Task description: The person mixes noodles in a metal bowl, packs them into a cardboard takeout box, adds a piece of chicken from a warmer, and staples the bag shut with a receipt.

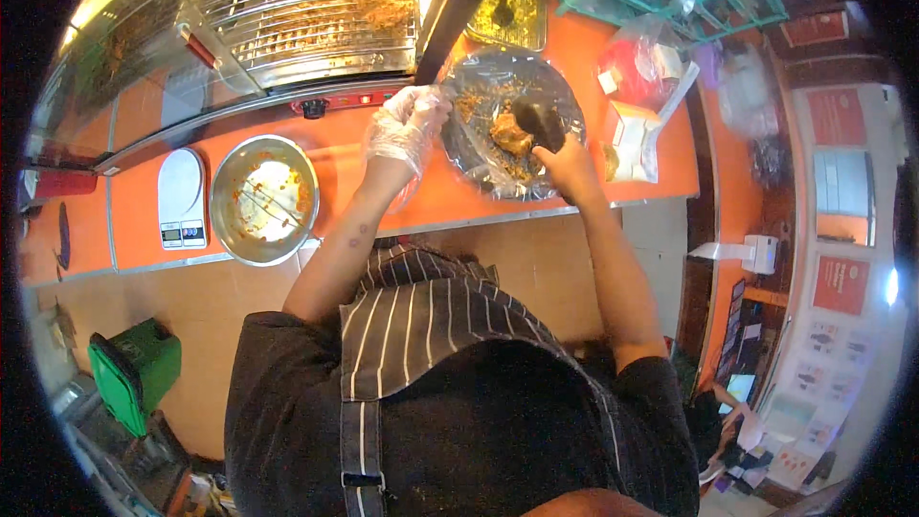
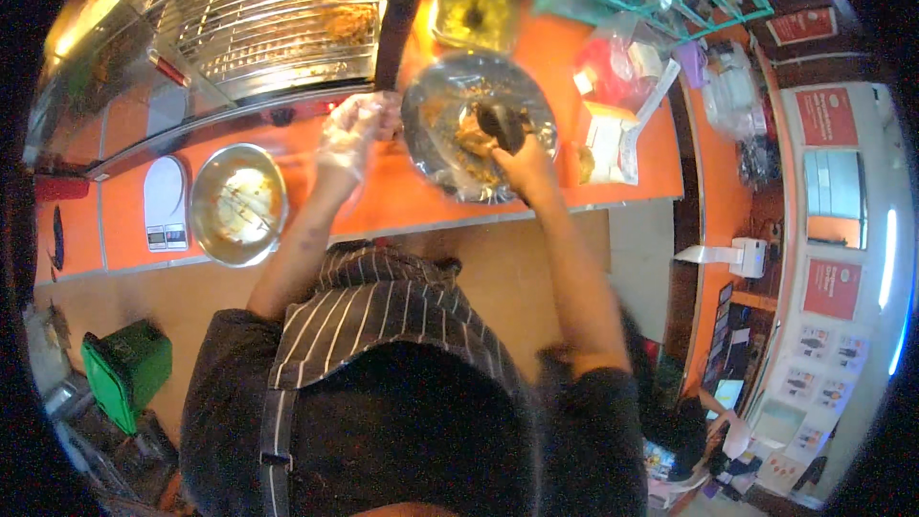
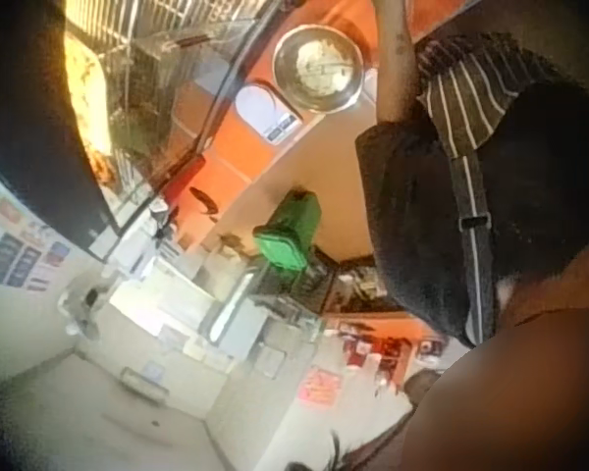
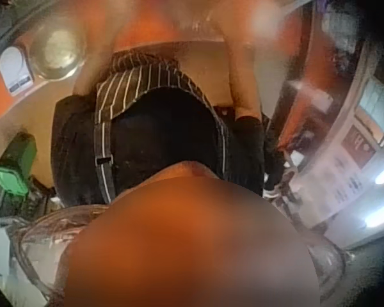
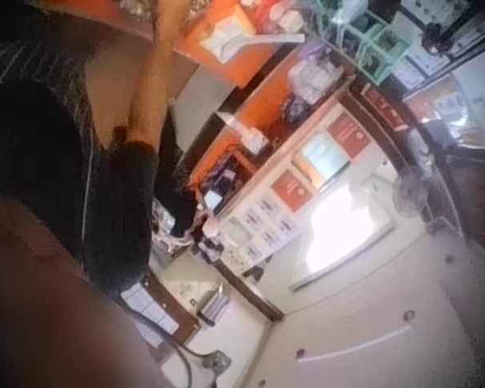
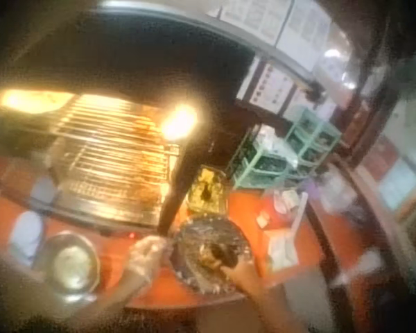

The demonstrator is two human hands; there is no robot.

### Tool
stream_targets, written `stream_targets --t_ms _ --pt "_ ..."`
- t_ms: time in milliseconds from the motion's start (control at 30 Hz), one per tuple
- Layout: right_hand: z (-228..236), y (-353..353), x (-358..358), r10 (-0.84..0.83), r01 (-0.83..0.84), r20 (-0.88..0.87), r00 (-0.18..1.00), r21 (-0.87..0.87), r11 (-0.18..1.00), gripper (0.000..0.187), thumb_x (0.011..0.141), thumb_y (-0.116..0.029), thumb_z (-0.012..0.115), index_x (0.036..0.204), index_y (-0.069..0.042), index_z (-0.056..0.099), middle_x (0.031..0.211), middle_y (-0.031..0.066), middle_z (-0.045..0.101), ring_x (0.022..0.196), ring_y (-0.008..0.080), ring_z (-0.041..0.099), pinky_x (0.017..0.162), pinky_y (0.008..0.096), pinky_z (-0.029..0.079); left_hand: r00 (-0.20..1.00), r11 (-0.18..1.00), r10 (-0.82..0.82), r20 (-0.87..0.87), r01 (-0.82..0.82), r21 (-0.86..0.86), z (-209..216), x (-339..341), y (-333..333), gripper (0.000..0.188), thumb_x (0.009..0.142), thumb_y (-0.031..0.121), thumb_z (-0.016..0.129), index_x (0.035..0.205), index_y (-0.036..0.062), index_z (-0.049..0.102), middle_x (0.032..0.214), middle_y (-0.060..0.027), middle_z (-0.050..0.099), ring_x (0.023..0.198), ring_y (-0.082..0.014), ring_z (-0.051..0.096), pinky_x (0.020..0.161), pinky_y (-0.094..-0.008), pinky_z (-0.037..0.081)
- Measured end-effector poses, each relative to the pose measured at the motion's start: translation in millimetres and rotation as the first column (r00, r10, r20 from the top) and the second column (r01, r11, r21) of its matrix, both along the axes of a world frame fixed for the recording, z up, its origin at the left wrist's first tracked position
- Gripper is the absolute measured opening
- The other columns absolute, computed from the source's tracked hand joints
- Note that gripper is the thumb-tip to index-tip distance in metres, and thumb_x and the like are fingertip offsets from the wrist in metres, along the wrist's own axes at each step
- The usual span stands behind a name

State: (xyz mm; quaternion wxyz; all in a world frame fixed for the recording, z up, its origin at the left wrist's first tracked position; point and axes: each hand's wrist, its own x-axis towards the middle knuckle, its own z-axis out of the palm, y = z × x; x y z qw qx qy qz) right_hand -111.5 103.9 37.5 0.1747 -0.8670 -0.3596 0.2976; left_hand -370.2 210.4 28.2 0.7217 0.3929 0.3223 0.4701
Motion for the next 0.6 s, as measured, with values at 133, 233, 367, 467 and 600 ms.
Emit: stream_targets --t_ms 133,233,367,467,600 --pt "-50 -24 -3 -0.041 -0.07 0.353 0.935 0.294 0.953 0.049 0.085 -0.033 0.073 0.109 0.006 0.057 0.099 0.0295 0.068 0.092 0.0397 0.068 0.082 0.0461 0.053 0.998 0.997 0.007 0.06 -0.003 -0.079 -6 2 0 0.023 0.101 0.022 0.061 0.112 0.0019 0.066 0.095 -0.0039 0.068 0.081 -0.0095 0.058 0.074 -0.0249 0.048" --pt "-108 -38 22 0.075 -0.079 0.241 0.968 0.01 0.997 0.05 0.084 -0.035 0.073 0.108 0.006 0.056 0.086 0.0259 0.069 0.075 0.0354 0.07 0.068 0.0445 0.056 1.0 0.996 -0.002 0.031 0.005 -0.088 3 2 0 0.023 0.101 0.02 0.061 0.112 0.0017 0.066 0.095 -0.0037 0.068 0.079 -0.0093 0.058 0.071 -0.0243 0.047" --pt "-23 2 15 0.082 -0.08 0.021 0.996 -0.068 0.994 0.049 0.087 -0.035 0.071 0.11 0.005 0.056 0.072 0.0163 0.067 0.053 0.0261 0.066 0.049 0.0408 0.052 0.997 0.999 0.014 0.071 -0.01 -0.05 -5 -7 10 0.021 0.101 0.017 0.06 0.113 0.0011 0.066 0.096 -0.0037 0.068 0.077 -0.0087 0.057 0.069 -0.0237 0.046" --pt "-31 -11 -1 0.012 -0.05 0.256 0.967 0.14 0.989 0.051 0.087 -0.036 0.07 0.113 0.005 0.056 0.086 0.0222 0.069 0.068 0.0326 0.07 0.065 0.0448 0.055 0.999 0.998 0.029 0.044 -0.027 -0.054 -14 -12 6 0.02 0.101 0.015 0.058 0.113 0.0006 0.066 0.1 -0.0049 0.069 0.085 -0.0102 0.06 0.077 -0.0256 0.049" --pt "-119 -28 29 0.077 -0.15 0.45 0.89 0.129 0.98 0.048 0.085 -0.035 0.071 0.11 0.004 0.058 0.092 0.0249 0.069 0.079 0.0388 0.069 0.074 0.0478 0.055 0.999 0.997 -0.028 0.017 0.029 -0.07 -9 2 5 0.02 0.102 0.014 0.058 0.113 0.0004 0.066 0.103 -0.0055 0.07 0.092 -0.0114 0.063 0.083 -0.0271 0.05"
